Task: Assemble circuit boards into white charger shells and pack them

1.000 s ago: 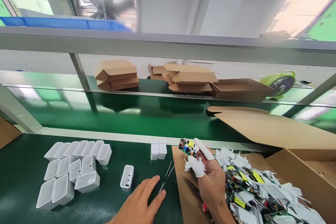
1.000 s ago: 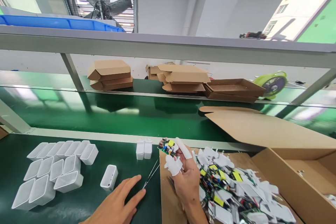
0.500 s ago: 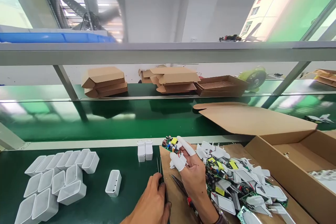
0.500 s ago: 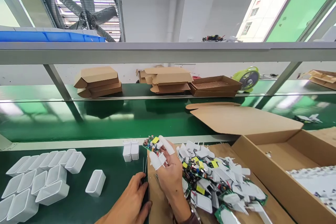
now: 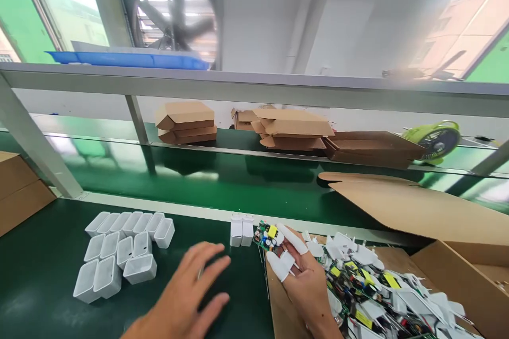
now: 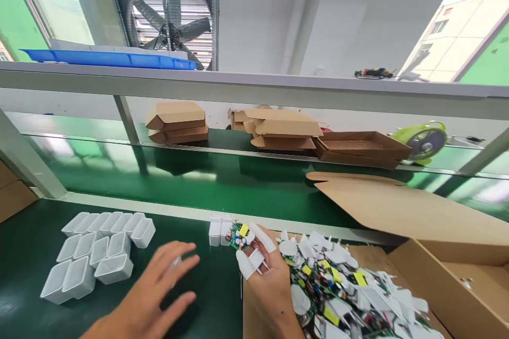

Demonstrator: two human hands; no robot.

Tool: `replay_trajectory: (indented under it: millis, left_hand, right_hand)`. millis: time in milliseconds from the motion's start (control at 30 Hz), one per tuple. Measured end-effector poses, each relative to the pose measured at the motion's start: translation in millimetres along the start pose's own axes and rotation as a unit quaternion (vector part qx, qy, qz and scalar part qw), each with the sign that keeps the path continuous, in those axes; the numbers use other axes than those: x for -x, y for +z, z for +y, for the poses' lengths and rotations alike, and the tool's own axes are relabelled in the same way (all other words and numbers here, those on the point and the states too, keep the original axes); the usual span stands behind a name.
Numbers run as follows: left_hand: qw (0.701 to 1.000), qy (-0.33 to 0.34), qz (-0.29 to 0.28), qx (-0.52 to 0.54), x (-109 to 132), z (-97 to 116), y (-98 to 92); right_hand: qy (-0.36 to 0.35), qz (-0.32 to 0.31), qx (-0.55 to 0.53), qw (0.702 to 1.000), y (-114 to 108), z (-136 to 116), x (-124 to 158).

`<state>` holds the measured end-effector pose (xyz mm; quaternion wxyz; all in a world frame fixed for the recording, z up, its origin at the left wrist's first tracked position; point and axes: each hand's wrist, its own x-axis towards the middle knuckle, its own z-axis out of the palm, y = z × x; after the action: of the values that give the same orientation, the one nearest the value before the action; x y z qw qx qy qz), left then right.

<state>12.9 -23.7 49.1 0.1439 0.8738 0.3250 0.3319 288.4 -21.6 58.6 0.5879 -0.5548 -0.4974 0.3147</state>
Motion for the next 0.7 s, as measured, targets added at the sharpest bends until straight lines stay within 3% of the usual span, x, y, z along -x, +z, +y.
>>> replay_trajectory:
  millis: [100,167,267,433,700]
  left_hand:
    - [0.986,-0.152,0.030,0.065,17.1,-32.5,-18.2]
    - [0.960,-0.228,-0.001,0.161,21.0,-45.7,-13.7]
    - [0.924,-0.273,-0.017,0.267,21.9,-51.1,5.2]
    - [0.943,-0.217,0.057,0.248,29.0,-48.2,24.6]
    - [0.968,-0.167,0.078,0.171,31.1,-46.6,13.4]
  right_hand:
    - [-0.027,-0.060,0.028,0.997,18.8,1.0,9.0]
    - [-0.103,-0.111,0.068,0.986,34.6,-5.0,12.2]
    - [-0.233,-0.173,0.143,0.946,54.0,-20.1,11.9]
    - [-0.296,-0.237,0.215,0.900,65.9,-30.2,15.6]
    - [-0.320,-0.241,0.242,0.884,67.5,-8.0,29.8]
